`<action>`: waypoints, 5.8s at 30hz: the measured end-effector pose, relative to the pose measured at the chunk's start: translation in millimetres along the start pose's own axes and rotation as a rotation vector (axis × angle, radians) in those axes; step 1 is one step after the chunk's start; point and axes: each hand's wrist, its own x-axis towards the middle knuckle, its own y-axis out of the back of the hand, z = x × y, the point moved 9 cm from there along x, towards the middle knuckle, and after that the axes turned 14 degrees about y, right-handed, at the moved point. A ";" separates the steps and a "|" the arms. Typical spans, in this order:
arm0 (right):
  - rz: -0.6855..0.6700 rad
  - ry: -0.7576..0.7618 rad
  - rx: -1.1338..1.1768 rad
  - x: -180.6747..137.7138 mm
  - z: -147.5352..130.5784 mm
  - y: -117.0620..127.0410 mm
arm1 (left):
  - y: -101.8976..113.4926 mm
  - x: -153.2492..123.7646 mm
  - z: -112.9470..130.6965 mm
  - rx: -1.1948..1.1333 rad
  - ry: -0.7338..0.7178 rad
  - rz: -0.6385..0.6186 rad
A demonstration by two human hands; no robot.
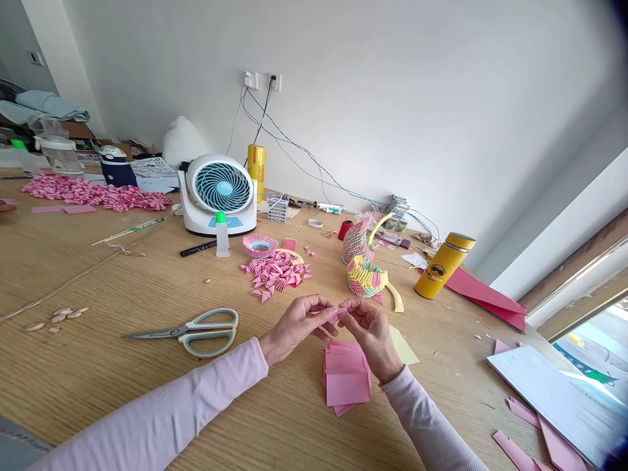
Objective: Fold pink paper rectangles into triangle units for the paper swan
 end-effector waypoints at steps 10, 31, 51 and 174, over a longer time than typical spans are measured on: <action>-0.050 0.006 -0.080 1.2 -5.3 -0.1 | 2.2 -0.1 6.2 0.123 -0.100 0.042; -0.282 0.208 -0.375 12.1 -22.7 5.9 | 8.2 1.7 3.4 0.086 -0.036 0.089; 0.032 -0.089 -0.209 1.2 3.5 9.0 | 10.7 2.2 -0.5 -0.083 0.006 0.072; 0.041 -0.263 0.009 -8.6 19.7 -8.5 | 15.4 -0.1 14.1 0.214 -0.118 0.217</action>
